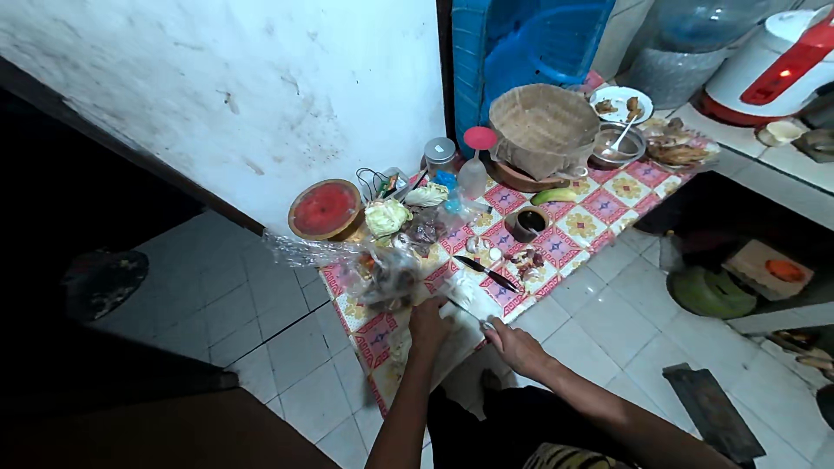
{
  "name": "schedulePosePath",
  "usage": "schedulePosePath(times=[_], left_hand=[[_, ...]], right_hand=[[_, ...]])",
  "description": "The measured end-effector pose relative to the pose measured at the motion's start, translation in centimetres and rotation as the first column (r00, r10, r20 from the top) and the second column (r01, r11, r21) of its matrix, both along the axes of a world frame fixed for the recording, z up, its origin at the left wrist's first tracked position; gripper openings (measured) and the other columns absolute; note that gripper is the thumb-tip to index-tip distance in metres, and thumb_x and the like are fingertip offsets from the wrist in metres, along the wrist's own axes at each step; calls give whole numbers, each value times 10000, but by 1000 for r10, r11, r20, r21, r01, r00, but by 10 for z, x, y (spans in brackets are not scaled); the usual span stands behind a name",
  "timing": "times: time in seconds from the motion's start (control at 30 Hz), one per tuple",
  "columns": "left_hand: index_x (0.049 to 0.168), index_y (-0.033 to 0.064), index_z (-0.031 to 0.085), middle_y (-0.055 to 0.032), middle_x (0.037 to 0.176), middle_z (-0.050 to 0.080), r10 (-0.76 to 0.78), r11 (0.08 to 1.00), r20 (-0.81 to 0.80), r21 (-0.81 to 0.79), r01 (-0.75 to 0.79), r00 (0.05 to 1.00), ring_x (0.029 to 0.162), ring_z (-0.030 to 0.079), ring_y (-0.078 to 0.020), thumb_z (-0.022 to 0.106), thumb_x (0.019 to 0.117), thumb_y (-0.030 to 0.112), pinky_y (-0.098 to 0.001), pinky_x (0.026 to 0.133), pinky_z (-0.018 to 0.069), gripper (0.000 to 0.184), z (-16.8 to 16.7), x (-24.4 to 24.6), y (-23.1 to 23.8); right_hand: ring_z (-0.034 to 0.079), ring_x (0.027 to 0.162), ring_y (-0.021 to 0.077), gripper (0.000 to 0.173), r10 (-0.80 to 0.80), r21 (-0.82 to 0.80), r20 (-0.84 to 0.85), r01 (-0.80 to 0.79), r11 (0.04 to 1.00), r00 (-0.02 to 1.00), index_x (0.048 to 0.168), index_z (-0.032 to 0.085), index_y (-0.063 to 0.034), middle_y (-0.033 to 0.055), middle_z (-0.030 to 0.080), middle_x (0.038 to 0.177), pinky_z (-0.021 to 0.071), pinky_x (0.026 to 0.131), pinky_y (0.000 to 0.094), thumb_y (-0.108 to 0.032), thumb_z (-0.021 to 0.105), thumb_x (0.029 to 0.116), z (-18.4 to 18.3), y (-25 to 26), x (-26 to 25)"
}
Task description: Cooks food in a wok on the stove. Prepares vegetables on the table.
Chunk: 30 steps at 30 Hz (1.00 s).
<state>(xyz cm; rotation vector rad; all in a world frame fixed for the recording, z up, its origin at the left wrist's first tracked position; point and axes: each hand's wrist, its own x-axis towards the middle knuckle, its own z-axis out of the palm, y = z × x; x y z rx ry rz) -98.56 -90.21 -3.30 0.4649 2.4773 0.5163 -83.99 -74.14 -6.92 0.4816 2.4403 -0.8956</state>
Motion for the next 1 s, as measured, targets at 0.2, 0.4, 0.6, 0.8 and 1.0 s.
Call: schedulePosePath(times=[0.2, 0.4, 0.6, 0.8, 1.0], left_hand=[[1294, 90, 674, -151, 1270, 679, 20, 1000, -1, 9, -20, 1000, 1217, 622, -330, 761, 891, 245, -531, 1054, 475, 441, 0, 3, -1], [1255, 87, 689, -153, 1236, 691, 27, 999, 15, -23, -26, 1000, 1193, 632, -335, 755, 884, 243, -548, 1037, 476, 408, 2, 1, 4], [1295, 83, 668, -159, 1263, 678, 1, 999, 25, -45, 0, 1000, 1198, 631, -336, 739, 907, 274, -549, 1039, 474, 437, 4, -1, 4], [1402, 91, 597, -161, 1416, 586, -20, 999, -29, -26, 20, 999, 1308, 557, -352, 801, 861, 321, -545, 1089, 447, 622, 10, 1, 5], [1316, -10, 641, -211, 1254, 669, 142, 925, -161, 372, -73, 977, 1177, 637, -353, 534, 1051, 347, -528, 1035, 493, 457, 36, 39, 12]], right_hand=[[686, 1045, 388, 530, -144, -185, -56, 131, 974, 988, 1381, 532, -44, 237, 687, 1096, 524, 937, 575, -424, 265, 1125, 7, 3, -16], [714, 928, 410, 517, -39, 7, -21, 39, 999, 999, 1358, 519, -71, 214, 699, 980, 564, 826, 568, -467, 295, 1113, 27, -15, -1], [698, 979, 396, 521, -91, -94, -12, 90, 991, 996, 1375, 518, -74, 221, 689, 1045, 544, 873, 573, -465, 292, 1116, 23, -3, -13], [656, 1192, 317, 501, -144, -92, -205, 127, 988, 968, 1528, 436, -99, 166, 607, 1397, 518, 1009, 534, -350, 338, 1105, 36, 13, -1], [655, 1161, 295, 470, -136, -148, -568, 62, 987, 812, 1494, 479, -12, 215, 613, 1327, 549, 1002, 419, -122, 490, 1037, 50, -10, 0]])
